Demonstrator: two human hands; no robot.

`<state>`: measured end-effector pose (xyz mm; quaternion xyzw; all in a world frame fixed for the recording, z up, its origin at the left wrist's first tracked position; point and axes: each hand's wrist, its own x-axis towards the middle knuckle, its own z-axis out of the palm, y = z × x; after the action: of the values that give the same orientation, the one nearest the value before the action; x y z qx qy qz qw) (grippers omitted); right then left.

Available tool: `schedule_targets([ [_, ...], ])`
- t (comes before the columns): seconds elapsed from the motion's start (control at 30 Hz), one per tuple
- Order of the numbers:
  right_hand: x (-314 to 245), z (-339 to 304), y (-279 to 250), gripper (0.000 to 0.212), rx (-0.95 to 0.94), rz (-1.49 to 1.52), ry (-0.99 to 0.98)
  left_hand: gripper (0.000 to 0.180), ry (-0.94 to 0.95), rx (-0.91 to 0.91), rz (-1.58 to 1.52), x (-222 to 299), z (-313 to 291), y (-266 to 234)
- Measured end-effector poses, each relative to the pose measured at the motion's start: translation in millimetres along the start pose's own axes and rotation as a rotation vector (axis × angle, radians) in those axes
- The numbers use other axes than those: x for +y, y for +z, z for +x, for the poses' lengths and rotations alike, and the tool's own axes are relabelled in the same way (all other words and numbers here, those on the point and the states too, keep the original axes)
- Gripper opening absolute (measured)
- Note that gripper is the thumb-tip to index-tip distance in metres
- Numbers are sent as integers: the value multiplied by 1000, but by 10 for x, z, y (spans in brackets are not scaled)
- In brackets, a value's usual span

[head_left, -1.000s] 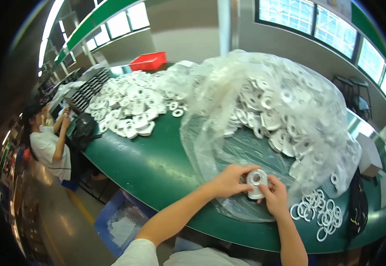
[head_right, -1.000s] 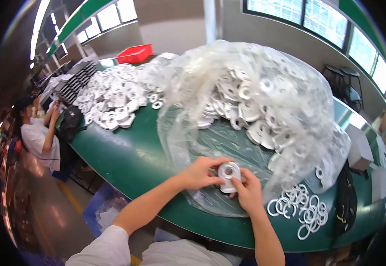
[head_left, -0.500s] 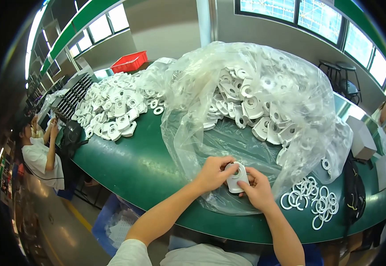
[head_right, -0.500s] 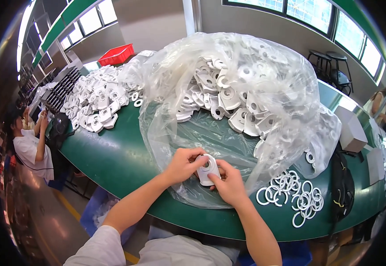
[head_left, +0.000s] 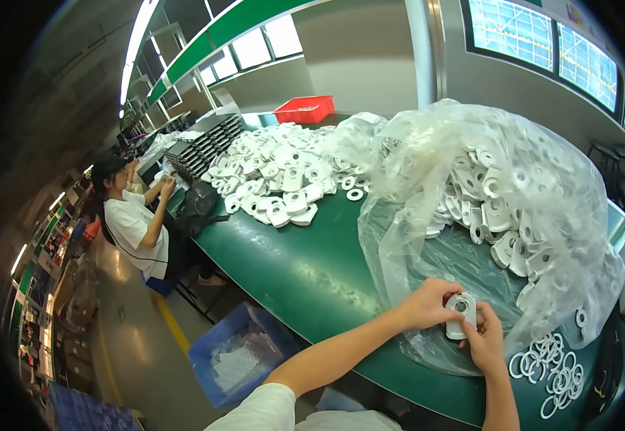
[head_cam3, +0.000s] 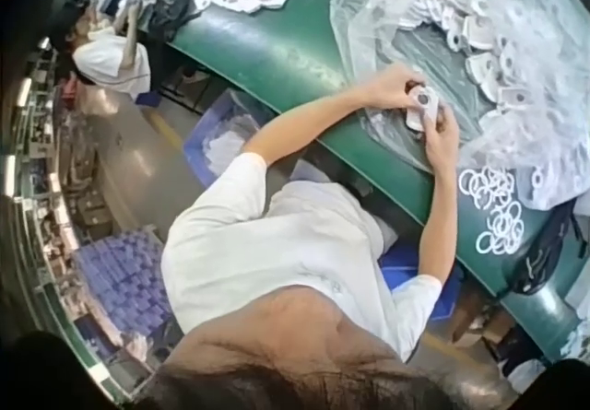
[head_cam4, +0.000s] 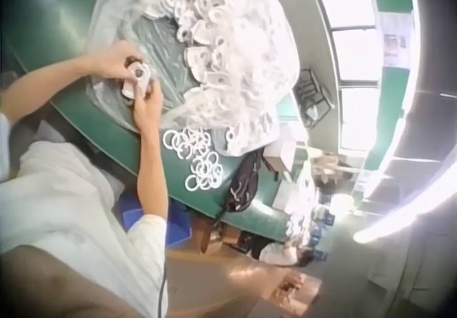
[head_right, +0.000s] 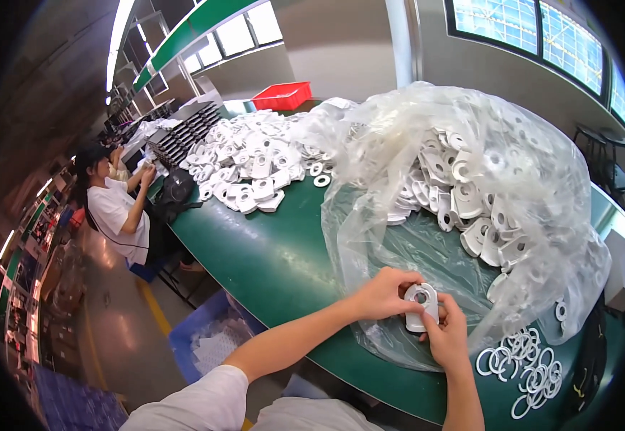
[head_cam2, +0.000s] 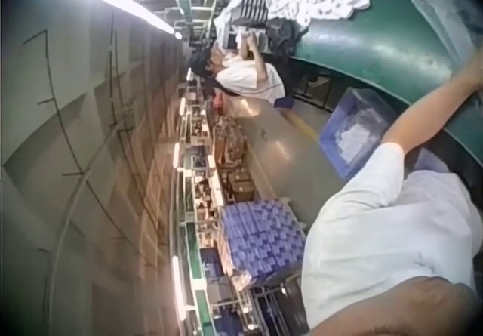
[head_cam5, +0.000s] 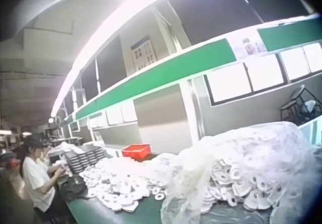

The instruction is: Assembling small white plastic components by inserting rings and filters into housings on a factory production line.

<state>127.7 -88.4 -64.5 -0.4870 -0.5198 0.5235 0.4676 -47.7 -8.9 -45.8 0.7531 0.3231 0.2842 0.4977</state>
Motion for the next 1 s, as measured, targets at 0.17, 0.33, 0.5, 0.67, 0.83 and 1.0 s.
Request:
schedule_targets([
  [0.17, -59, 10, 20, 31, 14, 16, 10, 23, -49, -128, -217, -70, 41, -73],
  [0.33, 3, 39, 4, 31, 24, 56, -24, 30, 202, -115, -199, -191, 45, -52],
  [0.5, -42, 40, 1, 30, 18, 42, 6, 29, -96, -161, -547, -96, 29, -110],
  [0.67, -33, 5, 35, 30, 29, -7, -37, 19, -131, -66, -261, -103, 86, -3],
  [0.83, -4, 34, 8, 29, 57, -3, -65, 22, 341, 119, 99, -191, 89, 111],
  [1.0, -32, 69, 53, 32, 84, 77, -45, 36, -46, -57, -381, -108, -1, -207],
])
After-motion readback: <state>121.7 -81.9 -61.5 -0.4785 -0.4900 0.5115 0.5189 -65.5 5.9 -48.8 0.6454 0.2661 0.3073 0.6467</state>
